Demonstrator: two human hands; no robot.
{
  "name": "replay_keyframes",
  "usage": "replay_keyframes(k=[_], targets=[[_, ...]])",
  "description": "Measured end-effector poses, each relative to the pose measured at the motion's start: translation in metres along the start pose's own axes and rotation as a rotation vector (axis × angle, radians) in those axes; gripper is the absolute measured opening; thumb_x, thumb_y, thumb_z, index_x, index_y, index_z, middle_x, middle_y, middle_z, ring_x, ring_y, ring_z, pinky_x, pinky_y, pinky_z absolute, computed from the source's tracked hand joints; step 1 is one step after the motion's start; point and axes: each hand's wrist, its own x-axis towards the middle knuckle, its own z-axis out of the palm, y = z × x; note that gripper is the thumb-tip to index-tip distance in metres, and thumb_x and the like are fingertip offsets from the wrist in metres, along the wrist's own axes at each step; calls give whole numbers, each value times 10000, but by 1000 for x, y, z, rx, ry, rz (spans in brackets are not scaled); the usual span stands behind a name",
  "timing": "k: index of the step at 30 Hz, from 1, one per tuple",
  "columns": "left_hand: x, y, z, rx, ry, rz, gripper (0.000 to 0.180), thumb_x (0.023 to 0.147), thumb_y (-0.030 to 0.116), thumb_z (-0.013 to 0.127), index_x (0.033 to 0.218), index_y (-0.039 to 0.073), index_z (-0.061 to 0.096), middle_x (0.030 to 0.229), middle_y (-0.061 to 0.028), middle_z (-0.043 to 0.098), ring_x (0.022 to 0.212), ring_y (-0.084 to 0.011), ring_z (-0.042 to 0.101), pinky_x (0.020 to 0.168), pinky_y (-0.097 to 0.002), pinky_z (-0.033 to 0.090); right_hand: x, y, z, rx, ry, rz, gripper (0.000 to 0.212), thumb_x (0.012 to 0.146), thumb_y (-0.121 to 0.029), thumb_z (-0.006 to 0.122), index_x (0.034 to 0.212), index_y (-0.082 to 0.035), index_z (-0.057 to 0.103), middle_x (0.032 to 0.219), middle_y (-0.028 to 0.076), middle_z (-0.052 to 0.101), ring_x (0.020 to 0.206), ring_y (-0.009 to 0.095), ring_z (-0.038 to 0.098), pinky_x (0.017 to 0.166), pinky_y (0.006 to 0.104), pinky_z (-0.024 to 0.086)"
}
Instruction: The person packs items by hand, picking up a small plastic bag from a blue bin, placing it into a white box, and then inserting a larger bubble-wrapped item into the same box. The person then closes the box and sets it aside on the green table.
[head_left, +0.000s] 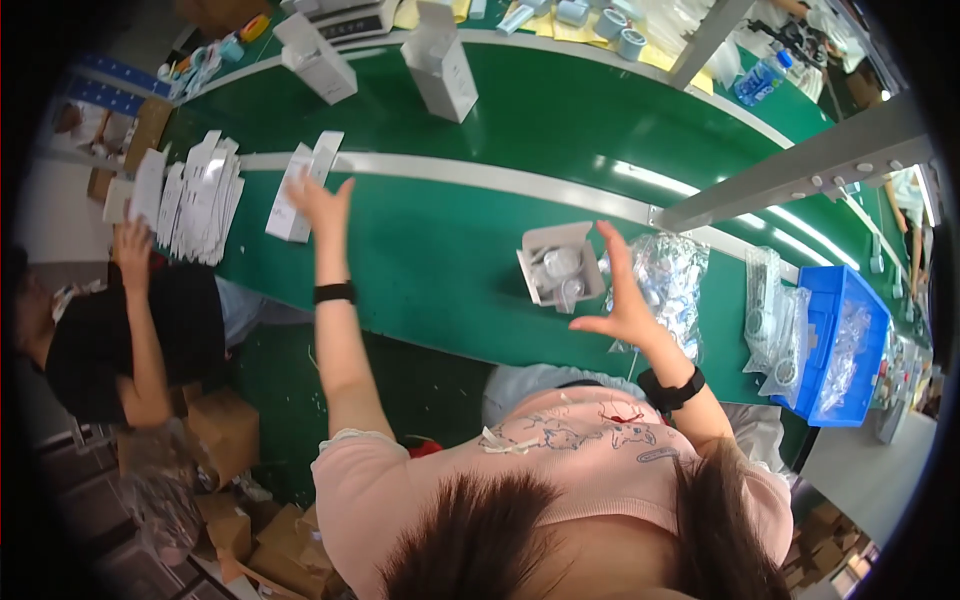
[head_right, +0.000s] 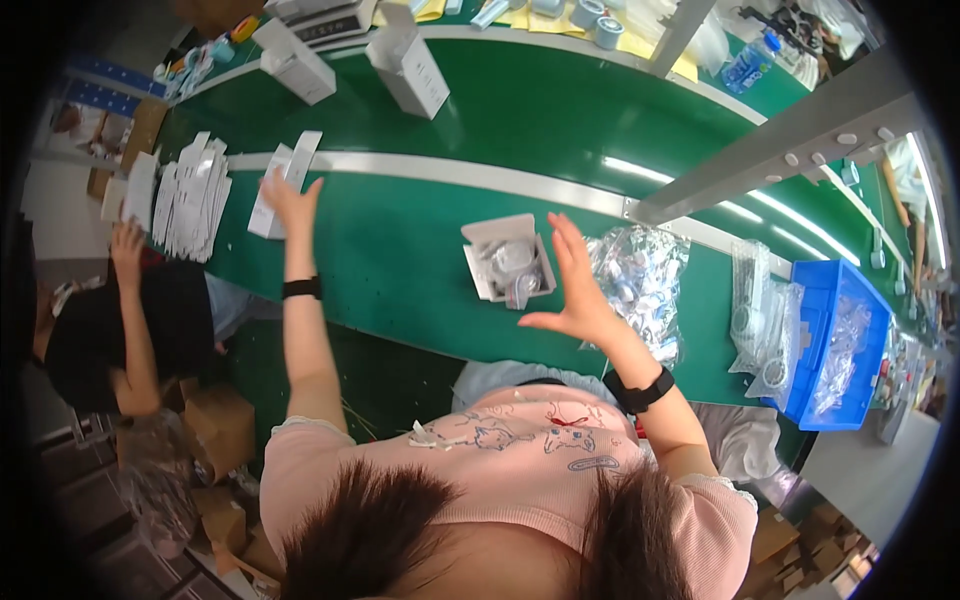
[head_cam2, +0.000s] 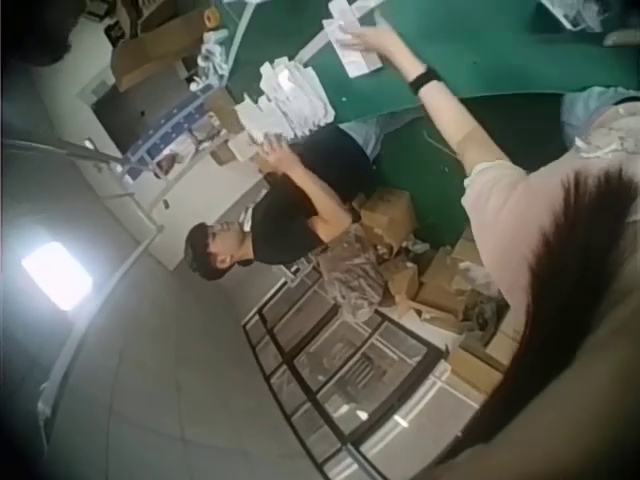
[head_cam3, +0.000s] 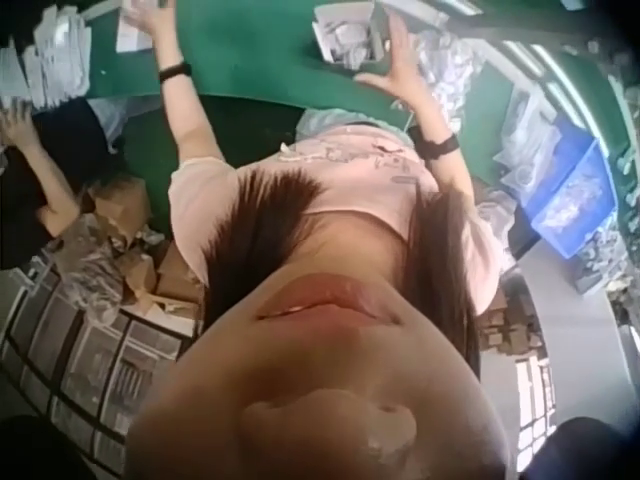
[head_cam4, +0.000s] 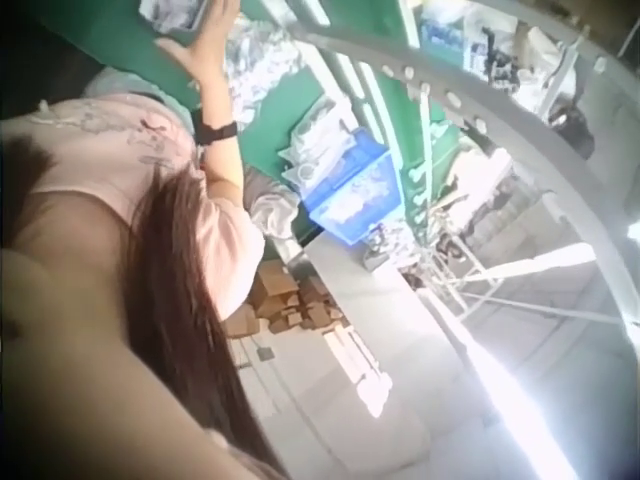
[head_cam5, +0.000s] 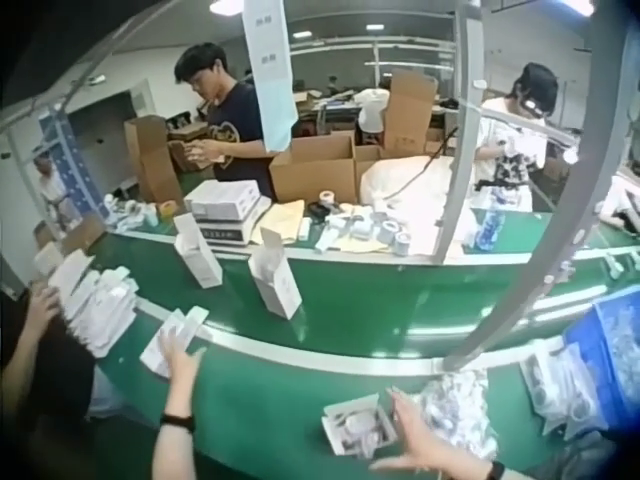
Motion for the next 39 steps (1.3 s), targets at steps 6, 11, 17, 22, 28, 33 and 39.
replay_keyframes(k=[6, 11, 17, 22, 28, 33, 39], targets=[[40, -46, 30, 381, -448, -258, 791, 607, 312, 746, 1283, 178, 356, 1241, -262, 333, 1153, -438, 309, 884, -561, 331, -12, 36, 11, 146, -168, 352, 1017, 563, -181, 787, 1373, -81, 181, 1351, 165, 289, 1239, 288, 322, 1018, 376, 267], [-7, 28, 4, 409, -552, -123, 689, 625, 282, 707, 1232, 182, 398, 1045, -180, 438, 974, -373, 443, 757, -485, 441, 32, 41, -8, 291, 132, 621, 1007, 542, -141, 789, 1358, -38, 207, 1347, 130, 310, 1218, 237, 341, 1011, 349, 279], [-94, 128, -58, 88, -831, -15, 882, 551, 416, 760, 1287, 153, 351, 1113, -195, 386, 1023, -381, 375, 827, -490, 381, 125, 115, -16, -7, 367, 335, 899, 591, -130, 771, 1329, -26, 269, 1290, 124, 370, 1165, 225, 391, 974, 334, 317], [-57, 94, -70, -156, -560, 249, 976, 503, 412, 789, 1306, 118, 317, 1323, -223, 244, 1195, -410, 258, 888, -558, 313, 217, 169, -33, 39, 575, 164, 875, 634, -167, 767, 1333, -40, 257, 1222, 153, 416, 1073, 231, 458, 907, 311, 386], [-44, 35, -24, -394, -964, 5, 1023, 506, 213, 799, 1338, 111, 212, 1230, -223, 404, 1111, -373, 421, 879, -430, 400, 233, 228, -35, -342, 497, 198, 941, 636, -210, 737, 1360, -6, 170, 1370, 223, 272, 1232, 308, 347, 983, 357, 326], [-72, 62, -23, -337, -970, -32, 1005, 547, 223, 774, 1335, 43, 177, 1168, -266, 433, 1082, -406, 439, 895, -427, 394, 172, 182, -24, -177, 397, 183, 793, 615, -164, 704, 1287, 3, 316, 1290, 216, 327, 1209, 343, 319, 1020, 371, 263], [-105, 133, -16, -311, -931, -275, 1086, 605, 384, 750, 1346, -33, 74, 1219, -329, 330, 1089, -463, 405, 912, -434, 376, 15, 74, -20, 88, -103, 259, 423, 743, -159, 597, 1131, -22, 499, 1105, 158, 511, 1037, 297, 493, 910, 367, 382]])
